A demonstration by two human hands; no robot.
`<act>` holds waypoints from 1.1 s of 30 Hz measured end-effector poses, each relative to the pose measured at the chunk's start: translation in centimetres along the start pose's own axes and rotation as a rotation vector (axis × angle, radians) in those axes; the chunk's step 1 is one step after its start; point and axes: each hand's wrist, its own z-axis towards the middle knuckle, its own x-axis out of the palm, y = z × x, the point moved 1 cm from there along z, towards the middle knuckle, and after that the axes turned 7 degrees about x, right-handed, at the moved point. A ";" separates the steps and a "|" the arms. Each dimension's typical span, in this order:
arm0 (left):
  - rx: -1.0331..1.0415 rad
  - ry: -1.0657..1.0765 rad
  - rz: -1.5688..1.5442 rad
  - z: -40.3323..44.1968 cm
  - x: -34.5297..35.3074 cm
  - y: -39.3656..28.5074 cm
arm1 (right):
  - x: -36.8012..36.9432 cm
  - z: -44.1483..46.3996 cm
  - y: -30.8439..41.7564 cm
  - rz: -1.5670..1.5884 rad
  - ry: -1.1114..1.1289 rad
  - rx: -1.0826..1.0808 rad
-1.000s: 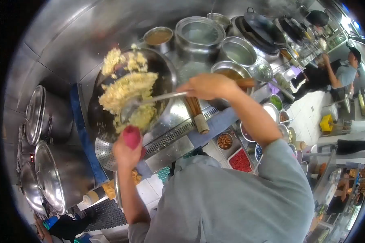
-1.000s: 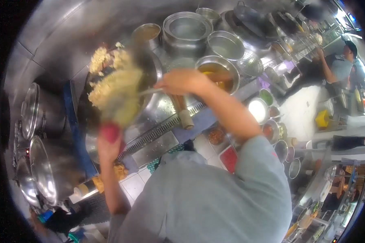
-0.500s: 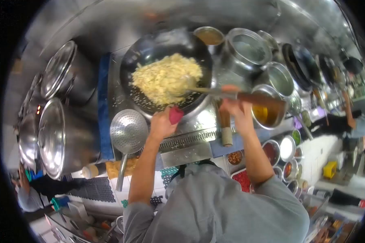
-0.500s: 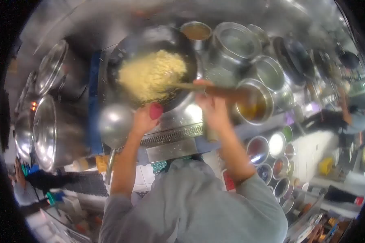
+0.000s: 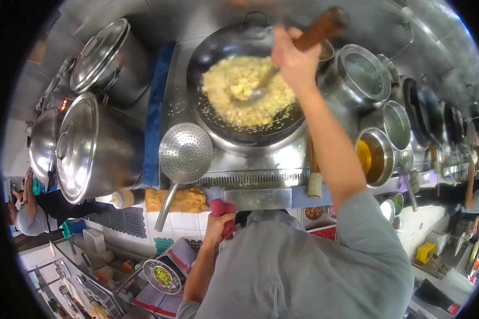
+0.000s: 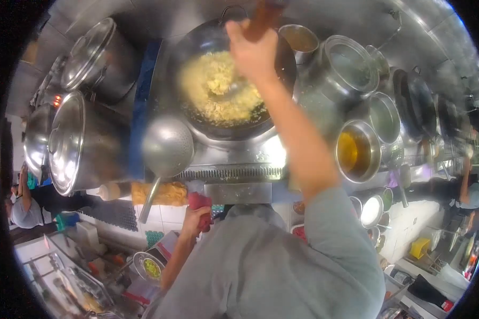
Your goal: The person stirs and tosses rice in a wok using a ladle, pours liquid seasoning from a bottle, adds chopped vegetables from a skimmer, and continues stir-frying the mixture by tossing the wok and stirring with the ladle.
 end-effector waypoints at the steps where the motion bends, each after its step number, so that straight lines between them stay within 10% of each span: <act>1: 0.000 0.022 0.004 -0.2 0.3 0.2 | 1.0 1.8 1.0 -0.094 0.014 0.047; 5: 0.064 0.070 0.040 -0.8 -1.6 -0.2 | 1.2 4.9 7.1 0.176 -0.047 0.037; 12: -0.126 -0.026 0.047 -1.4 -6.6 3.7 | 2.6 3.3 2.2 -0.240 -0.129 0.007; 17: 0.046 -0.182 1.149 -0.9 -18.5 17.6 | 0.7 0.8 8.3 0.147 -0.198 -0.186; 19: -0.073 -0.198 0.971 -2.7 -19.7 19.8 | 0.3 1.5 -2.2 0.039 -0.157 -0.318; 25: -0.006 -0.306 0.577 -5.7 -21.0 23.6 | 3.0 1.8 7.5 0.079 -0.147 -0.085; 27: -0.049 -0.185 0.373 -6.6 -18.9 19.8 | 2.3 0.7 1.8 0.010 -0.176 -0.277; 32: 0.027 -0.132 0.198 -7.4 -13.1 9.1 | 4.0 3.2 4.9 -0.286 -0.111 0.101; 33: 0.000 -0.231 0.049 -7.7 -11.9 7.3 | 3.0 3.4 6.5 -0.202 -0.131 -0.143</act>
